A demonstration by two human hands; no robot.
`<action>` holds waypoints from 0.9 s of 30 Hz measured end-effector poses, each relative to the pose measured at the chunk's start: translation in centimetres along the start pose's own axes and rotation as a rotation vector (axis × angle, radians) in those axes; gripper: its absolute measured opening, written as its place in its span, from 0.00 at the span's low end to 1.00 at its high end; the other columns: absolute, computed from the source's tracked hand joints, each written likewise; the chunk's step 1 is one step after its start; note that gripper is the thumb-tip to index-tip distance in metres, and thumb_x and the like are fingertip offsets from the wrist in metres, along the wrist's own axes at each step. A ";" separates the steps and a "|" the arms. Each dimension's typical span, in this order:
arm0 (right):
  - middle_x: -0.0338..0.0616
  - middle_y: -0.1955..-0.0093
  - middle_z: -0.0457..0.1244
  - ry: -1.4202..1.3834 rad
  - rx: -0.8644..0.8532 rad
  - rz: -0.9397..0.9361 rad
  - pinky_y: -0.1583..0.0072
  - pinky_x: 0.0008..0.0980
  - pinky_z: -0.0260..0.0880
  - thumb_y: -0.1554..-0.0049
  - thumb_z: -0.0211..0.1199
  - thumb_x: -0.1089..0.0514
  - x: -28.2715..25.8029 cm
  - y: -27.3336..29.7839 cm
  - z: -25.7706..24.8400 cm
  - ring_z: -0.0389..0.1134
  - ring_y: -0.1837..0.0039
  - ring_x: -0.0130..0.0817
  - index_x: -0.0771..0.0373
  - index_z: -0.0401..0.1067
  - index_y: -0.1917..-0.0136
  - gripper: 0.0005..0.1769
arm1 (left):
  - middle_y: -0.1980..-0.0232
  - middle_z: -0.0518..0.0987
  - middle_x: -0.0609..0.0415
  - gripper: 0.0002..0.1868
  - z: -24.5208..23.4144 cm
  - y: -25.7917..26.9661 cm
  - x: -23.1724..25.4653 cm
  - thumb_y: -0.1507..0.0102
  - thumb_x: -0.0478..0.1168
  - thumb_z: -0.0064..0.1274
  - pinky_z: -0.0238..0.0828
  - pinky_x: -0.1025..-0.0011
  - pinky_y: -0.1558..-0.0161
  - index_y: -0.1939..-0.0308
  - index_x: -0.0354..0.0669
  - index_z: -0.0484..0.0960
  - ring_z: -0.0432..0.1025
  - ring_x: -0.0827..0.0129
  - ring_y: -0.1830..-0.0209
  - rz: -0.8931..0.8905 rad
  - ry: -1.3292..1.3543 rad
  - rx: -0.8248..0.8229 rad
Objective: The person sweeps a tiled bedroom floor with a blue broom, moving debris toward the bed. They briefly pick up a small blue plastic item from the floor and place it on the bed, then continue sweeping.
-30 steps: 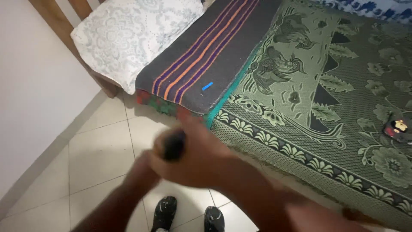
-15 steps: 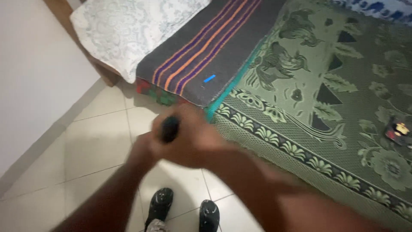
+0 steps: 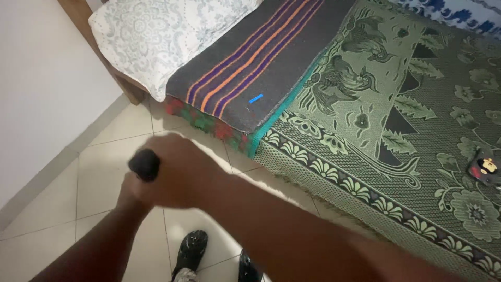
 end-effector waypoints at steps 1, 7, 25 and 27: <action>0.54 0.58 0.70 -0.015 0.006 0.020 0.46 0.44 0.73 0.54 0.66 0.52 0.2 0.1 -0.1 0.72 0.50 0.53 0.63 0.74 0.63 0.12 | 0.47 0.85 0.44 0.23 0.5 0.8 -0.5 0.44 0.46 0.62 0.74 0.62 0.47 0.47 0.41 0.84 0.78 0.58 0.44 -0.026 0.033 -0.014; 0.52 0.57 0.69 0.064 0.084 0.177 0.50 0.44 0.72 0.59 0.70 0.49 0.3 -1.6 -5.8 0.73 0.52 0.48 0.63 0.71 0.54 0.23 | 0.51 0.83 0.43 0.28 0.6 0.2 8.0 0.42 0.46 0.60 0.74 0.61 0.53 0.40 0.40 0.74 0.78 0.55 0.49 -0.053 0.104 0.012; 0.45 0.66 0.68 -0.205 -0.103 0.055 0.54 0.35 0.74 0.52 0.64 0.55 0.9 0.8 2.4 0.70 0.63 0.36 0.58 0.74 0.65 0.05 | 0.62 0.86 0.43 0.09 -0.1 3.8 -4.8 0.36 0.41 0.53 0.79 0.58 0.56 0.66 0.40 0.82 0.81 0.52 0.59 -0.272 -0.451 -0.161; 0.42 0.66 0.69 -0.133 -0.138 0.052 0.55 0.33 0.73 0.53 0.65 0.57 0.4 0.3 0.3 0.71 0.62 0.32 0.57 0.76 0.66 0.04 | 0.62 0.86 0.43 0.09 1.1 5.0 -0.9 0.35 0.39 0.52 0.78 0.58 0.55 0.66 0.40 0.83 0.80 0.50 0.57 -0.223 -0.548 -0.104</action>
Point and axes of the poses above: each hand's wrist, its own y-axis away from the middle knuckle, its own z-axis out of the palm, x = y × z, the point moved 10 cm from there along -y, towards the middle knuckle
